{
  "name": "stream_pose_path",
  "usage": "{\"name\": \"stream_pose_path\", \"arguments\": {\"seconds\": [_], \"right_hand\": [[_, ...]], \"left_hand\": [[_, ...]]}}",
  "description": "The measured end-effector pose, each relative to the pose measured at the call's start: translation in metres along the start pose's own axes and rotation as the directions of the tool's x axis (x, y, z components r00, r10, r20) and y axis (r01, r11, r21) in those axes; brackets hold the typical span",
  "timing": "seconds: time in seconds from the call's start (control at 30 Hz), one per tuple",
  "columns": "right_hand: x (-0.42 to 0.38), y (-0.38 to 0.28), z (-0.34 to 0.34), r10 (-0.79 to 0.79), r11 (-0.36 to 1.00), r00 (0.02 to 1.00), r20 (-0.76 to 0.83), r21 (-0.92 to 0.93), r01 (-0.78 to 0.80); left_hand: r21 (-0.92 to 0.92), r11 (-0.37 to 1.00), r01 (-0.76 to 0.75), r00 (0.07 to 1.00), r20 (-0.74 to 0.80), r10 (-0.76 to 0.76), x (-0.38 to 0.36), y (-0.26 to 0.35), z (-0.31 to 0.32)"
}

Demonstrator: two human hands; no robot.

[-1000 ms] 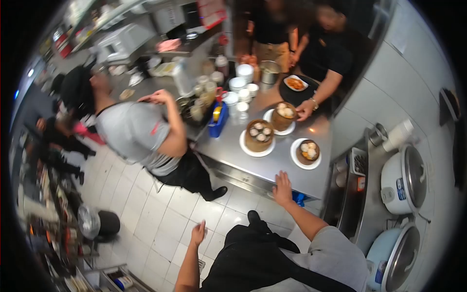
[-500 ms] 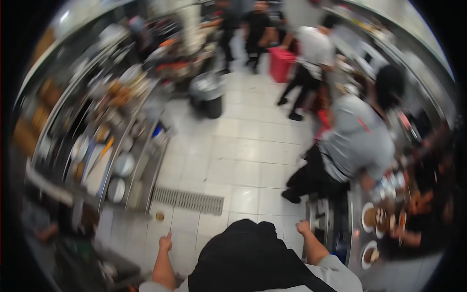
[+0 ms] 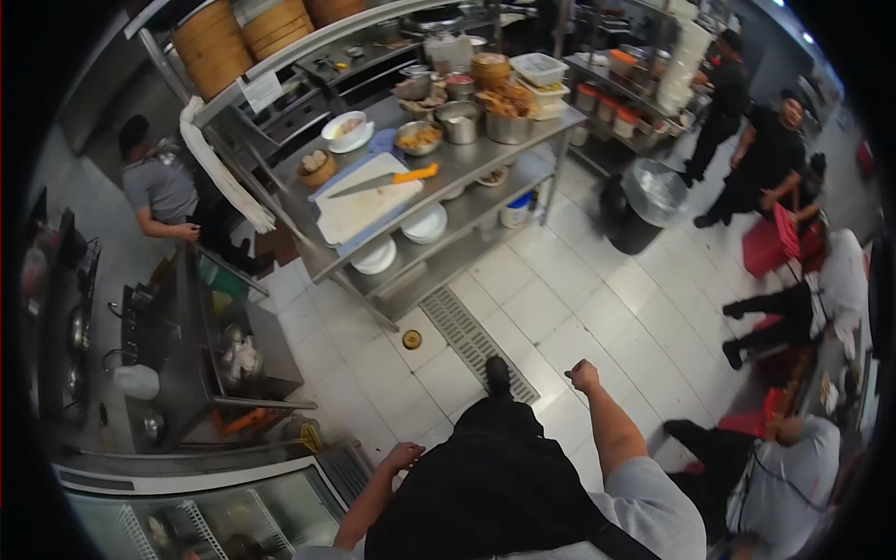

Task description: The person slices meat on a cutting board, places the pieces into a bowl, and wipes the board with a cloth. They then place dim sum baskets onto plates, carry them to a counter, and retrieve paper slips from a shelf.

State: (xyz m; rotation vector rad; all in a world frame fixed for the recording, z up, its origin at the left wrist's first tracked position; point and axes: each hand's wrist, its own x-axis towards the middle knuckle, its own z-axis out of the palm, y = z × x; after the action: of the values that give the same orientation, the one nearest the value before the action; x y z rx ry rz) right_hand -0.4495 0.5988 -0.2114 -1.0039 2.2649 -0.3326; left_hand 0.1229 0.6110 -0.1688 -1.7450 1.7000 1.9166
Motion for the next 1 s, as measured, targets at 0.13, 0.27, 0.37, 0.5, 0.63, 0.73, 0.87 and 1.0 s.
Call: {"name": "stream_pose_path", "arguments": {"seconds": [0.13, 0.27, 0.37, 0.5, 0.63, 0.73, 0.87, 1.0], "right_hand": [[0.093, -0.115, 0.037, -0.176, 0.984, 0.983, -0.058, -0.052, 0.173], [0.163, -0.247, 0.103, -0.381, 0.922, 0.919, 0.101, 0.111, 0.371], [0.174, -0.344, 0.133, -0.342, 0.934, 0.888, 0.308, 0.217, 0.285], [0.188, -0.434, 0.205, -0.376, 0.873, 0.874, 0.308, 0.435, 0.222], [0.199, -0.505, 0.247, -0.319, 0.838, 0.918, 0.234, 0.521, 0.159], [0.229, -0.538, 0.294, -0.446, 0.864, 0.893, -0.060, 0.232, 0.447], [0.251, -0.575, 0.374, -0.174, 0.852, 0.946, -0.273, 0.440, 0.284], [0.261, -0.607, 0.384, -0.061, 0.900, 0.978, -0.201, 0.412, 0.141]], "left_hand": [[-0.558, 0.804, -0.203, 0.875, -0.472, -0.106, 0.022, 0.060, -0.074], [-0.311, 0.829, -0.464, 0.594, -0.804, 0.031, 0.040, 0.191, -0.178], [-0.117, 0.829, -0.547, 0.437, -0.885, 0.164, 0.046, 0.279, -0.244], [0.092, 0.833, -0.546, 0.374, -0.863, 0.341, 0.077, 0.345, -0.327], [0.194, 0.833, -0.518, 0.323, -0.857, 0.400, 0.147, 0.367, -0.413], [0.268, 0.824, -0.499, 0.266, -0.857, 0.440, 0.222, 0.378, -0.481], [0.523, 0.825, -0.213, 0.196, -0.804, 0.561, 0.295, 0.383, -0.556], [0.519, 0.848, -0.107, 0.208, -0.822, 0.529, 0.327, 0.394, -0.577]]}}
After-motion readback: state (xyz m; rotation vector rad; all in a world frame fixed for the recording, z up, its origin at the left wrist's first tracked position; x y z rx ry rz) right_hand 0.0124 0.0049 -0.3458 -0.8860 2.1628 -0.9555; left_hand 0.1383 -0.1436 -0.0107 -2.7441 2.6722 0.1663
